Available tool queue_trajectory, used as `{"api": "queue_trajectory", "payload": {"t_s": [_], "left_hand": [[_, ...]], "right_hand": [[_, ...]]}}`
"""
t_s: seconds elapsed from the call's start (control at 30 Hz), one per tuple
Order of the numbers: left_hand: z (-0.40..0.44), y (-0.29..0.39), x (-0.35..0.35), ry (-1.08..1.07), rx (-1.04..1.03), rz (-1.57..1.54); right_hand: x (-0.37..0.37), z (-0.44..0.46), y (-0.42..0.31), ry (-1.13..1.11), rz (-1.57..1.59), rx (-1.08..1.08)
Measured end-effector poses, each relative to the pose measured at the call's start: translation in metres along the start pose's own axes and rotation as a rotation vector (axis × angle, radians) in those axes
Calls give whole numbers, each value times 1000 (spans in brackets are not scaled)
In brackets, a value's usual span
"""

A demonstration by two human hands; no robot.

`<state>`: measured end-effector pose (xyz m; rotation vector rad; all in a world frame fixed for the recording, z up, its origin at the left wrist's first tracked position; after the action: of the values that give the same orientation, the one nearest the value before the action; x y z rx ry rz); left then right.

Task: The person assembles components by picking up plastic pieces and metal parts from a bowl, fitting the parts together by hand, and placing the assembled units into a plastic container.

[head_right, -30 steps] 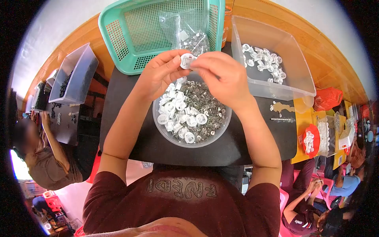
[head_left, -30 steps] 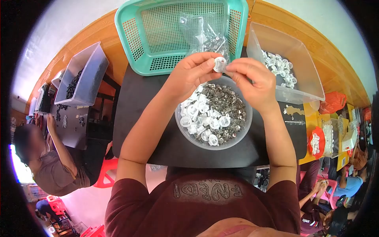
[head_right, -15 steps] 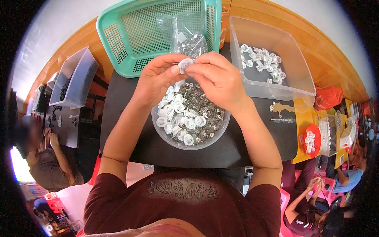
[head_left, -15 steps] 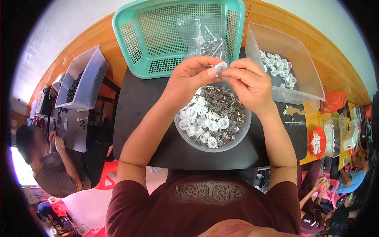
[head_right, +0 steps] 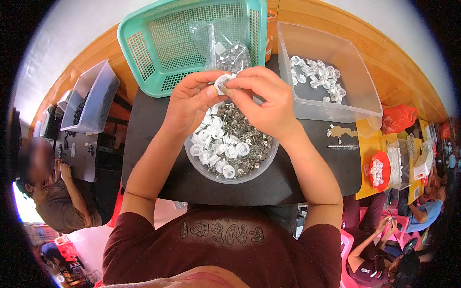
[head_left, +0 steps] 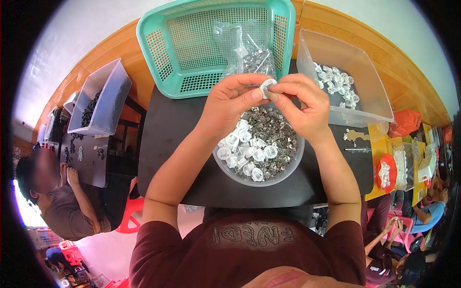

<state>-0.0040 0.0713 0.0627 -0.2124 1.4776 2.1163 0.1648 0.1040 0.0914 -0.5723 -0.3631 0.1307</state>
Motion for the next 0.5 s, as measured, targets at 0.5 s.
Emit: {"api": "queue_trajectory", "payload": {"t_s": [0.5], "left_hand": [[-3,1,-2,24,53,-31]], "right_hand": [[3,0,-2,-24,80,-176]]}}
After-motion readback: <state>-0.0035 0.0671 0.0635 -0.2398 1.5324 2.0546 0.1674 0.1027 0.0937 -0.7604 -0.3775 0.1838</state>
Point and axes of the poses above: each hand's wrist, its own z-axis towards the middle knuckle, its own x-axis out of the back of the hand, y = z × x, the point moved 3 cm from there along z, towards the middle knuckle, and after that the axes turned 3 degrees about -y, right-handed, at the moved point
